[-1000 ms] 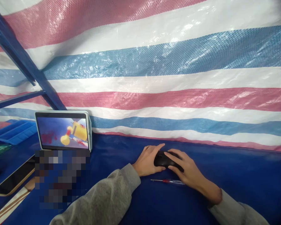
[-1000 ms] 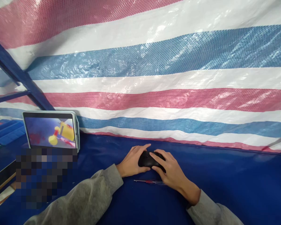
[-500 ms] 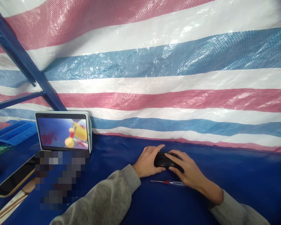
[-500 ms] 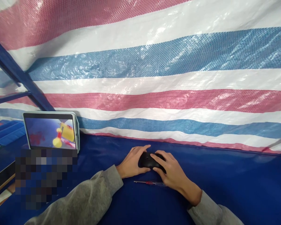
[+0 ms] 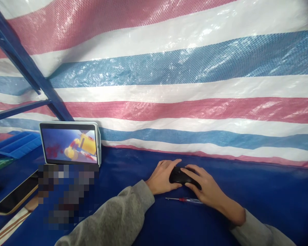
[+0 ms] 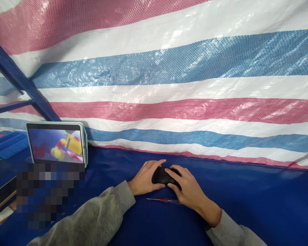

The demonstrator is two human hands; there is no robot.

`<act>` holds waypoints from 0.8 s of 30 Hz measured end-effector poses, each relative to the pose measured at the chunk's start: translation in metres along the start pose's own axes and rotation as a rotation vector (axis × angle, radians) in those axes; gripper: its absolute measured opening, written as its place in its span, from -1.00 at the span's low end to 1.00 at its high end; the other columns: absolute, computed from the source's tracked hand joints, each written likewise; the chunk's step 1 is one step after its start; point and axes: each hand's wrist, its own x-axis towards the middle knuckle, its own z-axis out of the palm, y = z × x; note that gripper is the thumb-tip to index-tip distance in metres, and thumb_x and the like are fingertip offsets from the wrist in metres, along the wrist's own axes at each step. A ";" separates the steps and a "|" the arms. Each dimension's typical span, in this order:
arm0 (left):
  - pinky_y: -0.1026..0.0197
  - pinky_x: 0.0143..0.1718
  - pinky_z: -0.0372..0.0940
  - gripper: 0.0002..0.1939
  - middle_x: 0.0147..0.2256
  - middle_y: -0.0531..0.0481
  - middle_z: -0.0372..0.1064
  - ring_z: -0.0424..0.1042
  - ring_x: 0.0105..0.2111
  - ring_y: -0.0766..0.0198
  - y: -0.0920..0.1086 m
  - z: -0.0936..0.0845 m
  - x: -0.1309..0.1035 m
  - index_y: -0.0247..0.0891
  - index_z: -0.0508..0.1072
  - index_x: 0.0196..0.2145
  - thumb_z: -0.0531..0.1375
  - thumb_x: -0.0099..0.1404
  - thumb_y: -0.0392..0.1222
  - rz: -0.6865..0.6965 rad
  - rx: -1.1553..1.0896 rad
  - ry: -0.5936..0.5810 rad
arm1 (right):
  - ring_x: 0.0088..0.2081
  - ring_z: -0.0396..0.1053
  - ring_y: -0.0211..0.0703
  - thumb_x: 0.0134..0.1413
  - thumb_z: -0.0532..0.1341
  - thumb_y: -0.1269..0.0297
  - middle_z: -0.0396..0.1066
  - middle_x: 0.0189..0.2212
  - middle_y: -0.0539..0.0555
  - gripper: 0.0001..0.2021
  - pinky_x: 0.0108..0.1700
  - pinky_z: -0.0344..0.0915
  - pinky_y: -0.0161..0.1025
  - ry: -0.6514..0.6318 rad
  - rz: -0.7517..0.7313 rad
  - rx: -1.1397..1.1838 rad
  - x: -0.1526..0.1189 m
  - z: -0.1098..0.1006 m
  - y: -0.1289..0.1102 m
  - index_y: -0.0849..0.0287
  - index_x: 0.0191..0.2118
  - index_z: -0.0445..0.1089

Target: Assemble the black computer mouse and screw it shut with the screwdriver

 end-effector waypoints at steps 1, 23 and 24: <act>-0.11 0.17 0.09 -0.10 0.13 -0.10 0.25 0.24 0.13 0.01 0.000 0.000 0.000 -0.05 0.02 0.27 0.38 0.07 -0.06 0.000 0.000 0.001 | 0.00 0.39 0.02 0.20 0.13 0.15 0.40 0.02 0.21 -0.60 -0.01 0.39 -0.01 -0.001 0.002 -0.004 0.000 0.000 -0.001 0.07 0.12 0.36; -0.14 0.23 0.00 -0.19 0.07 -0.16 0.33 0.26 0.13 0.00 0.006 0.001 -0.001 -0.18 0.12 0.23 0.36 0.09 -0.11 0.053 0.162 0.044 | -0.17 0.48 0.12 -0.07 0.30 0.35 0.48 -0.11 0.23 -0.53 -0.16 0.39 0.00 -0.390 0.190 -0.094 0.040 -0.028 -0.017 0.14 0.05 0.41; -0.15 0.23 0.00 -0.19 0.07 -0.16 0.34 0.26 0.13 -0.01 0.006 0.000 -0.001 -0.19 0.12 0.23 0.36 0.09 -0.09 0.056 0.159 0.044 | -0.11 0.47 0.12 -0.06 0.28 0.36 0.45 -0.04 0.24 -0.49 -0.09 0.38 0.01 -0.408 0.192 -0.064 0.038 -0.029 -0.015 0.14 0.10 0.37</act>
